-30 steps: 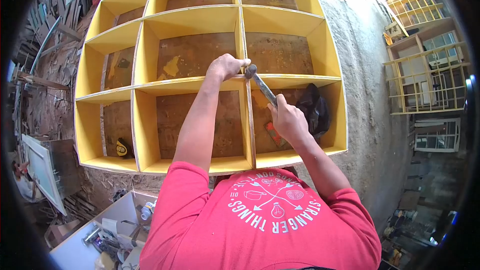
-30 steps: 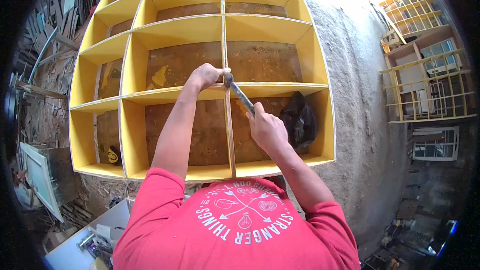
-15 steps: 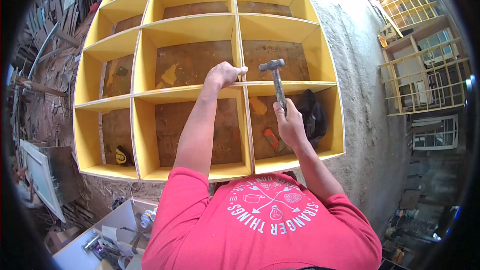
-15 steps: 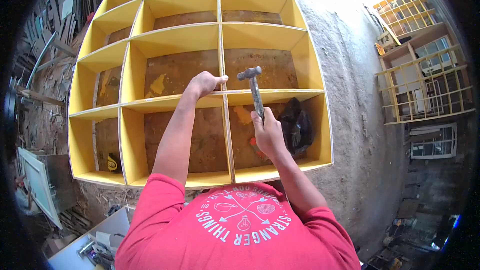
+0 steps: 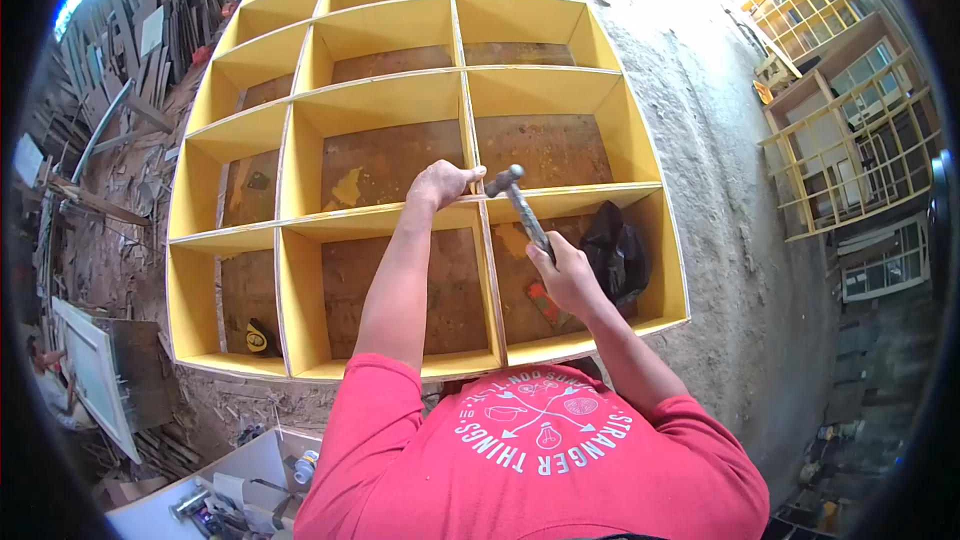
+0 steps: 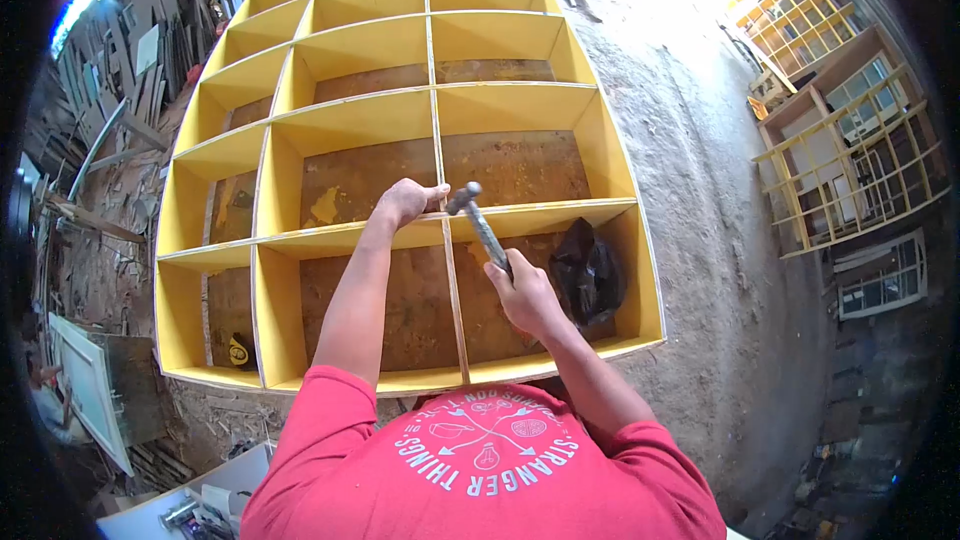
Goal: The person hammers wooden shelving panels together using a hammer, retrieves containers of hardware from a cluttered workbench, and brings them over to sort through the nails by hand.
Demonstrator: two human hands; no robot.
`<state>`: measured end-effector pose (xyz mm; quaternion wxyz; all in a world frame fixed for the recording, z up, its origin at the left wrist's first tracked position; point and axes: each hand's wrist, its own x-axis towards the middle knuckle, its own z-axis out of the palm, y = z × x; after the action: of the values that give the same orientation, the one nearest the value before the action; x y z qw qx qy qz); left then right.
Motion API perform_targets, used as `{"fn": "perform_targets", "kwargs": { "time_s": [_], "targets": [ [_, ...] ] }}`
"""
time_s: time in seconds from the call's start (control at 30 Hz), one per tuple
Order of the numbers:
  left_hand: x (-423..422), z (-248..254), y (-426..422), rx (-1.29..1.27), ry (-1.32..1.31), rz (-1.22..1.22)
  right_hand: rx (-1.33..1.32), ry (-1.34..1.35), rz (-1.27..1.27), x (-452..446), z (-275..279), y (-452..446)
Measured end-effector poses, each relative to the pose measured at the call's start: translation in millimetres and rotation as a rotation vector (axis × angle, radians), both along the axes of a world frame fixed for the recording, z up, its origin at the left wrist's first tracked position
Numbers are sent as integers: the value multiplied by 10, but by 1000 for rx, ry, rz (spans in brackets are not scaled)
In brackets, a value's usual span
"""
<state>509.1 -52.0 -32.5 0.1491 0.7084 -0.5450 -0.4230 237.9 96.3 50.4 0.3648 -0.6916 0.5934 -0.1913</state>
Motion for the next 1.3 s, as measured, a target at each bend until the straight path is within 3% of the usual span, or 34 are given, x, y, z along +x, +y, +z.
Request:
{"fn": "perform_targets", "kwargs": {
  "time_s": [0.1, 0.2, 0.3, 0.47, 0.5, 0.53, 0.6, 0.73, 0.93, 0.97, 1.07, 1.13, 1.17, 1.27, 1.3],
  "targets": [
    [-48, 211, 124, -29, -38, 22, 52, -216, -63, -277, -407, 75],
    [-118, 341, 207, -71, -130, 34, 204, -373, -119, -442, -394, 238],
    [-205, 372, 369, -281, -205, 80, 211, -445, -72, -677, -647, 360],
    [-395, 92, 763, -955, -97, 217, 307, -545, -15, -830, -343, 390],
    [-496, 179, 986, -941, -141, 221, 280, -572, 24, -890, -449, 345],
    [-545, 103, 1176, -1085, -195, 225, 156, -545, 87, -909, -547, 303],
    [-801, 338, 1836, -859, -57, 311, 219, -621, 144, -928, -544, 252],
    [-999, 208, 3066, -613, -89, 398, 337, -666, 294, -740, -261, 194],
    [-1304, 407, 4398, -834, -155, 750, 209, -582, 674, -206, -33, 291],
    [-1312, 457, 4580, -695, -150, 801, 303, -578, 719, -120, 49, 369],
    [-1218, 849, 4921, -471, 35, 943, 357, -678, 898, 289, 133, 776],
    [-1055, 656, 5070, -740, 442, 1046, 551, -519, 982, 605, 426, 1041],
    [-937, 621, 5128, -881, 647, 1074, 484, -481, 1067, 769, 334, 1144],
    [-528, 759, 5381, -1156, 879, 1118, 432, -292, 1238, 1346, 287, 1615],
    [-366, 804, 5517, -1138, 901, 1139, 462, -336, 1286, 1547, 247, 1807]
  ]
}}
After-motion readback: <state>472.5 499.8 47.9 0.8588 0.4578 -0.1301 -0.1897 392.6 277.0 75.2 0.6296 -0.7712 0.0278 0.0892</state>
